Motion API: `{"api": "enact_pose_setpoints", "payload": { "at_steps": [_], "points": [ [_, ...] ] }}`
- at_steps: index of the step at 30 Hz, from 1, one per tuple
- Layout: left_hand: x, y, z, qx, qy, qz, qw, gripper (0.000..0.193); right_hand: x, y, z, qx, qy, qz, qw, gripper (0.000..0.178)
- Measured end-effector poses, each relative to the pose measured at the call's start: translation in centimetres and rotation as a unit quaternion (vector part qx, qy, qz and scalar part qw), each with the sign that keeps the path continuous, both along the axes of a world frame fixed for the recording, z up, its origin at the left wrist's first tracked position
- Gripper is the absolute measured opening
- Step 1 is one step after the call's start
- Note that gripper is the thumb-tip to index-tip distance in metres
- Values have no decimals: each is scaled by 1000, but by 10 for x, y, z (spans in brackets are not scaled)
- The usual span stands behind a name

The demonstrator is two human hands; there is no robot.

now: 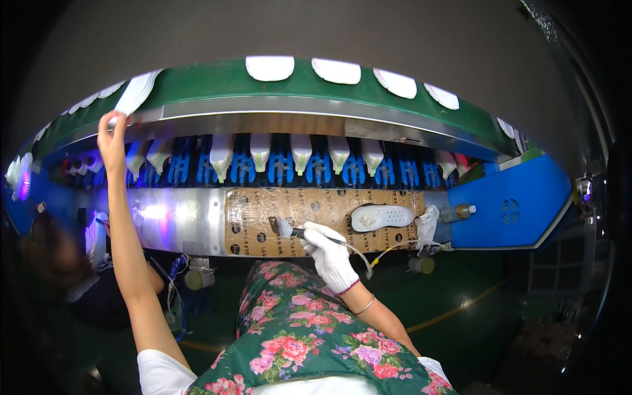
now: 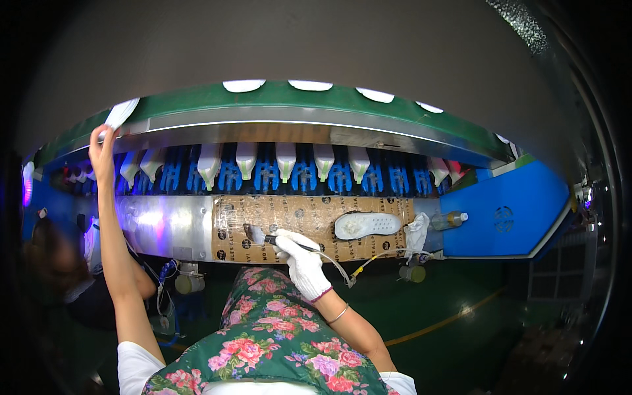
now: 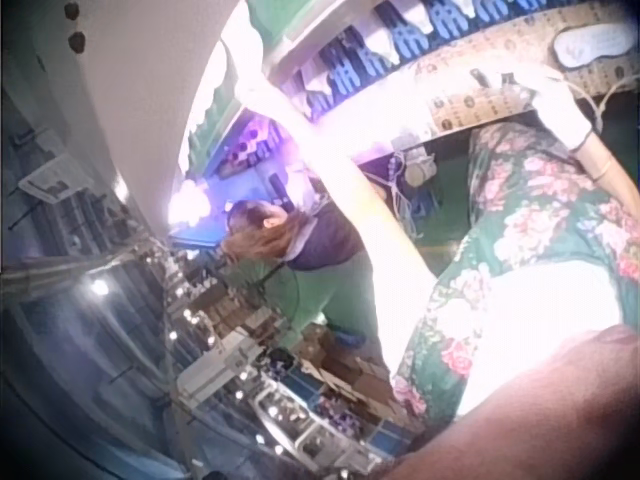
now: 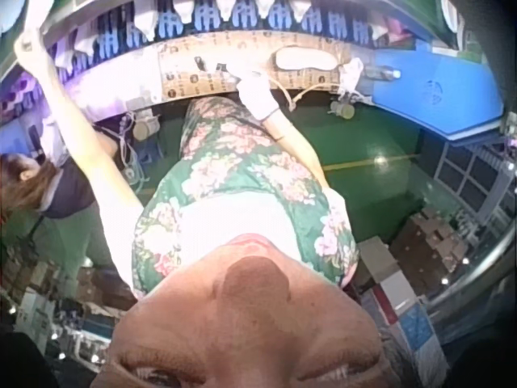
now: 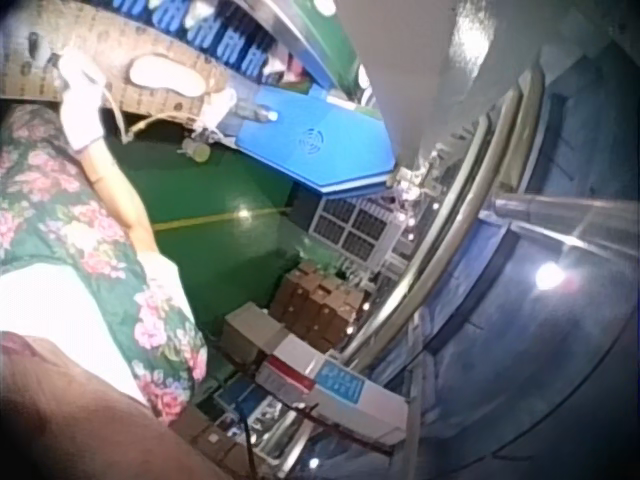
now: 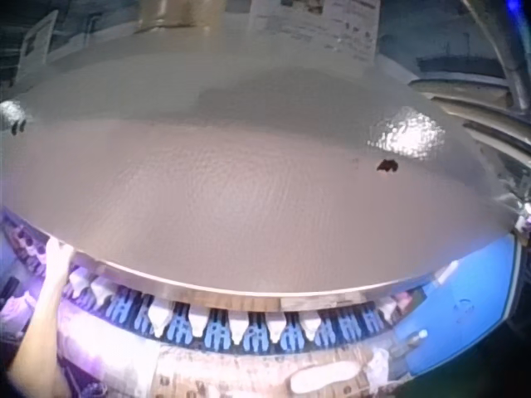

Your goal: The person takes shoe soles from an overhead shelf and applies adhesive across their surfaces using a brush applicator.

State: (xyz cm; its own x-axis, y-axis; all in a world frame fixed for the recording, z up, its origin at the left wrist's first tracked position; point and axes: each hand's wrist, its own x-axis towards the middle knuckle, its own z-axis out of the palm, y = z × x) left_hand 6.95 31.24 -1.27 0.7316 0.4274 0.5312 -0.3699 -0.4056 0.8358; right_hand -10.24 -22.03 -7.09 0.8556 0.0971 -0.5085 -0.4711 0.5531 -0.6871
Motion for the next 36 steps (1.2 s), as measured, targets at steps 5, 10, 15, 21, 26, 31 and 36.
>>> {"api": "enact_pose_setpoints", "payload": {
  "at_steps": [5,10,15,21,26,31,36],
  "points": [
    [-117,-50,23,-144,-171,159,962,31,11,-8,16,3,-44,-8,999,26],
    [-166,-107,44,-322,-88,180,925,37,23,-10,57,59,-104,-14,993,23],
    [-175,-176,-12,-365,162,-109,910,34,20,12,106,77,-198,99,972,23],
    [-184,-285,-94,-569,307,-268,714,46,15,27,113,-96,-249,213,940,20],
    [-240,-341,-66,-640,322,-379,586,95,17,23,112,-188,-296,201,915,20],
    [-243,-349,-54,-707,254,-477,456,117,21,19,113,-254,-367,198,873,23],
    [-214,-350,-27,-702,248,-405,531,119,33,24,122,-327,-469,173,802,21]
  ]
}}
